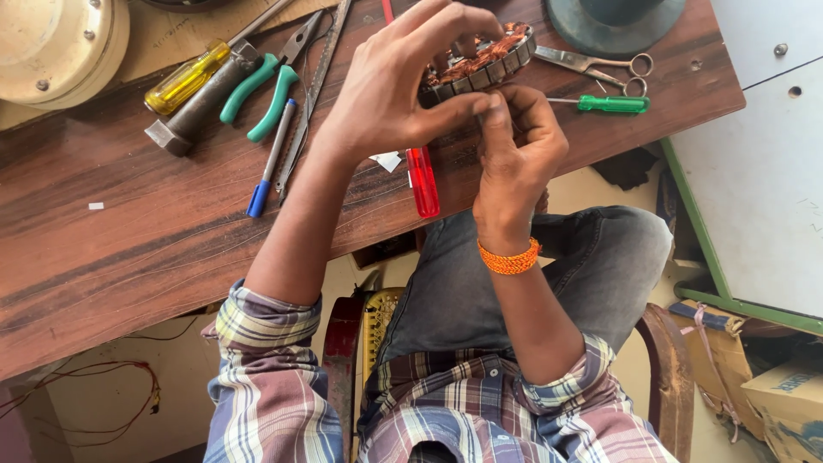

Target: The person sits at a workbench and winds copper wire by hand around the slots of an electric motor armature, pressing and tucking the wire turns into place around the commutator while rotating the armature to continue winding.

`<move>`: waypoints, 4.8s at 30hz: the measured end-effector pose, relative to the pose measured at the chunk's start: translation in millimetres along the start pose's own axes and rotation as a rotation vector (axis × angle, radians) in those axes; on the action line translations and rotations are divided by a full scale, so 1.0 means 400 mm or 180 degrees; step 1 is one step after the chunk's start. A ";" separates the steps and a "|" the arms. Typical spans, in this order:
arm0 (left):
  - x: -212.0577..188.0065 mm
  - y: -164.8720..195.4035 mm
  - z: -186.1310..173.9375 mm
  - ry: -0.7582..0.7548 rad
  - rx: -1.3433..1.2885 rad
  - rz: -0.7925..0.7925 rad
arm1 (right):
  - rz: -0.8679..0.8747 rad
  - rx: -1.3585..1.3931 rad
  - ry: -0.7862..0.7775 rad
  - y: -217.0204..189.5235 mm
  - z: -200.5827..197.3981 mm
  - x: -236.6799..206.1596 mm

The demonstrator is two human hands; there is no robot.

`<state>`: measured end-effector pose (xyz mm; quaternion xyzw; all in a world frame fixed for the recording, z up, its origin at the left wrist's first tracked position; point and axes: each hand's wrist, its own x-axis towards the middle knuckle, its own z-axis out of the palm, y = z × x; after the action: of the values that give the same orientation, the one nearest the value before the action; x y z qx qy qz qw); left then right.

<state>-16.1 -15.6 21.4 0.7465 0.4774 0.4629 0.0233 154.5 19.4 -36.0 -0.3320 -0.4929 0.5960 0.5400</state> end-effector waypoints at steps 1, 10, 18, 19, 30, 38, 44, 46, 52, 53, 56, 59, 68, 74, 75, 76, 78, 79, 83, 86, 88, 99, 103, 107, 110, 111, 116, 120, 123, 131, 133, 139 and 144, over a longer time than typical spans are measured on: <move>0.001 -0.001 -0.004 -0.0102 0.0091 -0.0104 | -0.0031 -0.0009 0.0014 0.003 0.002 0.000; -0.015 -0.031 -0.030 -0.0418 -0.0140 -0.0127 | -0.0492 -0.0504 -0.0013 0.027 0.003 0.005; -0.012 -0.068 -0.043 -0.0399 -0.0887 -0.0391 | -0.0477 -0.0251 -0.0102 0.059 0.006 0.012; -0.011 -0.069 -0.043 -0.0408 -0.0894 -0.0405 | -0.0470 -0.0241 -0.0152 0.060 0.004 0.011; -0.010 -0.043 -0.051 -0.0557 -0.0446 0.0047 | -0.0269 0.0115 -0.0408 0.047 -0.001 0.000; -0.062 0.034 -0.018 0.0456 0.0214 -0.0901 | -0.0297 0.0002 -0.0288 0.048 0.007 -0.002; -0.119 0.119 0.089 0.1212 0.0337 -0.1453 | -0.0260 0.0011 -0.0278 0.054 -0.001 0.003; -0.113 0.126 0.117 0.1367 0.0507 -0.1503 | -0.0223 0.0031 -0.0287 0.057 -0.003 0.010; -0.083 0.122 0.174 0.1775 0.0695 -0.1905 | -0.0373 0.0175 -0.0400 0.062 0.001 0.010; -0.082 0.119 0.178 0.1806 0.0675 -0.1954 | -0.0423 0.0151 -0.0446 0.060 0.001 0.009; -0.083 0.107 0.182 0.1833 0.0750 -0.1936 | -0.0204 -0.0010 -0.0484 0.046 -0.006 0.007; -0.088 0.104 0.176 0.1793 0.1010 -0.1845 | -0.0187 -0.0255 -0.0541 0.026 -0.023 0.000; -0.096 0.107 0.190 0.1978 0.0905 -0.1442 | -0.0567 -0.0726 -0.0329 0.002 -0.086 -0.003; -0.131 0.075 0.148 0.2108 -0.0786 -0.1314 | -0.1562 -0.1232 -0.0553 -0.043 -0.090 0.074; -0.141 0.078 0.142 0.1984 -0.0764 -0.1282 | -0.1868 -0.1460 -0.0842 -0.071 -0.102 0.114; -0.149 0.077 0.137 0.1915 -0.0724 -0.1281 | -0.2180 -0.1693 -0.1152 -0.110 -0.122 0.164; -0.165 0.076 0.128 0.1807 -0.0632 -0.1310 | -0.2091 -0.1766 -0.2299 -0.176 -0.141 0.230; -0.169 0.072 0.126 0.1894 -0.0761 -0.1357 | -0.2080 -0.1823 -0.2640 -0.191 -0.134 0.246; -0.177 0.048 0.140 0.2234 -0.1362 -0.1424 | -0.2118 -0.2042 -0.3296 -0.216 -0.103 0.280; -0.196 0.045 0.151 0.2321 -0.1516 -0.1500 | -0.2317 -0.2172 -0.3235 -0.202 -0.094 0.275; -0.201 0.044 0.152 0.2325 -0.1535 -0.1522 | -0.2642 -0.2419 -0.3077 -0.191 -0.096 0.269; -0.151 0.091 0.174 0.2274 -0.0709 -0.1572 | -0.2945 -0.2366 -0.2744 -0.159 -0.106 0.245; -0.154 0.082 0.172 0.2345 -0.1086 -0.1333 | -0.2769 -0.2434 -0.2969 -0.174 -0.123 0.269; -0.161 0.076 0.179 0.2439 -0.1217 -0.1310 | -0.2935 -0.2426 -0.2823 -0.156 -0.118 0.267; -0.167 0.072 0.184 0.2480 -0.1340 -0.1303 | -0.3033 -0.2443 -0.2683 -0.147 -0.116 0.258; -0.169 0.073 0.187 0.2494 -0.1392 -0.1310 | -0.3060 -0.2429 -0.2656 -0.145 -0.115 0.255; -0.161 0.071 0.194 0.2538 -0.1050 -0.1253 | -0.3109 -0.2300 -0.2592 -0.141 -0.107 0.244; -0.148 0.084 0.189 0.2357 -0.0190 -0.1440 | -0.2977 -0.2251 -0.2602 -0.145 -0.102 0.234; -0.142 0.105 0.187 0.2036 0.0107 -0.1400 | -0.2905 -0.2288 -0.2601 -0.149 -0.101 0.230; -0.095 0.114 0.223 0.1979 0.0425 -0.1533 | -0.2865 -0.2329 -0.2504 -0.139 -0.100 0.222; -0.085 0.110 0.231 0.2061 0.0550 -0.1593 | -0.2791 -0.2308 -0.2467 -0.136 -0.098 0.217; -0.083 0.093 0.227 0.2055 0.0739 -0.1523 | -0.2775 -0.2262 -0.2356 -0.124 -0.095 0.212; -0.091 0.081 0.215 0.1920 0.0861 -0.1419 | -0.2796 -0.2067 -0.1443 -0.092 -0.115 0.153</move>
<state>63.3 -24.7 -36.6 0.4515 0.6698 0.5778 -0.1166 196.7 86.8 -6.2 -0.1095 -0.8445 0.1913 0.4881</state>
